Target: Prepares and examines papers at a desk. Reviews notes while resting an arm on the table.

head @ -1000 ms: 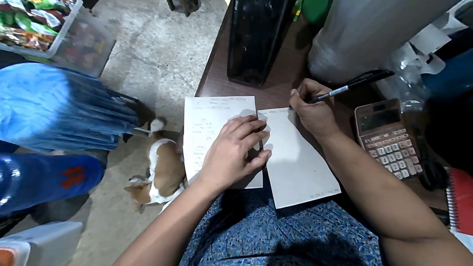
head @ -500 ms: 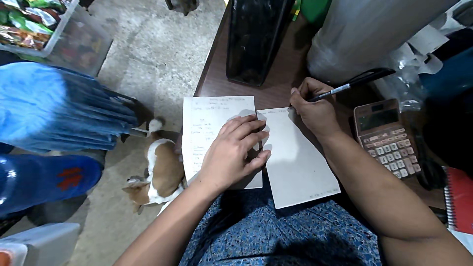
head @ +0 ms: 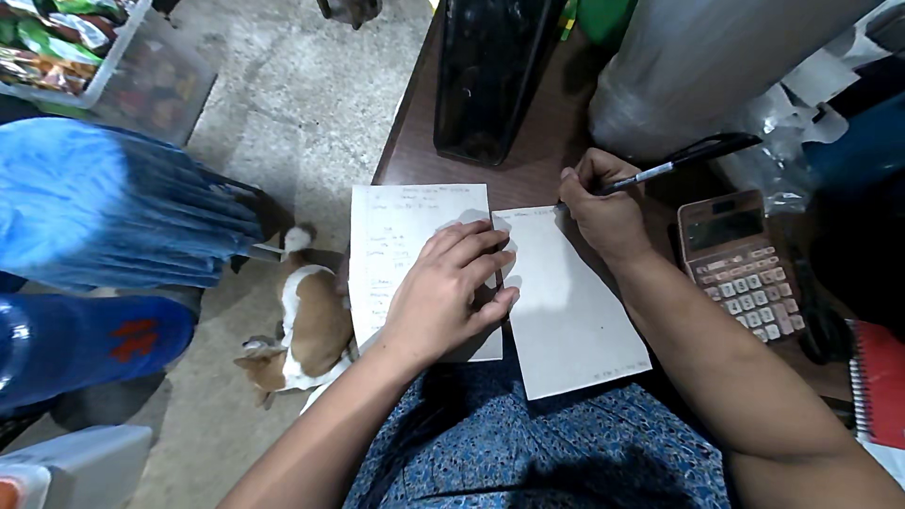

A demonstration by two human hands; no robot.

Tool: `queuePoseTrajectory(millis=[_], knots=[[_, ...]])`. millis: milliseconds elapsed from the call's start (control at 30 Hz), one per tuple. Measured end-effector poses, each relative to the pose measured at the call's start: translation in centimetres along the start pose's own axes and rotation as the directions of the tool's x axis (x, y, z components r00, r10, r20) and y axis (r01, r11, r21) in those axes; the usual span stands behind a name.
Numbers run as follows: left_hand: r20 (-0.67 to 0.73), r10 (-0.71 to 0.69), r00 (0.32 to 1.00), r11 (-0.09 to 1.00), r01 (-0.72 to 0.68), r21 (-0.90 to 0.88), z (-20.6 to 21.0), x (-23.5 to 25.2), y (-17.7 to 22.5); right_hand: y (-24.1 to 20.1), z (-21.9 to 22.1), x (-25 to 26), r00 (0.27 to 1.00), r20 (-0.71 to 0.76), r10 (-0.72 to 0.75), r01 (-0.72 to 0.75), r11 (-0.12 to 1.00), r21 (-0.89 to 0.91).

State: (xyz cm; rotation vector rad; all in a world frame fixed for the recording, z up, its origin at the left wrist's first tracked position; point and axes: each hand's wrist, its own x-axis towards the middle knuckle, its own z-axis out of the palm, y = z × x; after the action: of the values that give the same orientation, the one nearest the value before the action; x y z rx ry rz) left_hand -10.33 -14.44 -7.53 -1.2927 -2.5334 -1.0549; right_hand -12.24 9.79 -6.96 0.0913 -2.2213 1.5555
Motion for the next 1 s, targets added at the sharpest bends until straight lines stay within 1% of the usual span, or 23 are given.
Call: queuePoseTrajectory(millis=[367, 433, 600, 1000], knots=[[-0.013, 0.0, 1.0, 1.0, 0.0, 0.007, 0.0, 0.0, 0.0, 0.2, -0.2, 0.1, 1.0, 0.016, -0.026, 0.026, 0.999, -0.025], [-0.02, 0.002, 1.0, 1.0, -0.002, 0.008, 0.0, 0.0, 0.1, 0.0, -0.2, 0.0, 1.0, 0.014, -0.001, 0.002, 1.0, -0.023], [-0.011, 0.006, 1.0, 1.0, -0.006, -0.002, -0.1, 0.1, 0.1, -0.7, -0.3, -0.2, 0.997, -0.05, 0.059, -0.06, 0.998, -0.007], [-0.002, 0.008, 1.0, 1.0, -0.008, -0.004, 0.1, 0.2, 0.1, -1.3, -0.6, -0.2, 0.976, -0.043, 0.214, -0.214, 0.977, 0.002]])
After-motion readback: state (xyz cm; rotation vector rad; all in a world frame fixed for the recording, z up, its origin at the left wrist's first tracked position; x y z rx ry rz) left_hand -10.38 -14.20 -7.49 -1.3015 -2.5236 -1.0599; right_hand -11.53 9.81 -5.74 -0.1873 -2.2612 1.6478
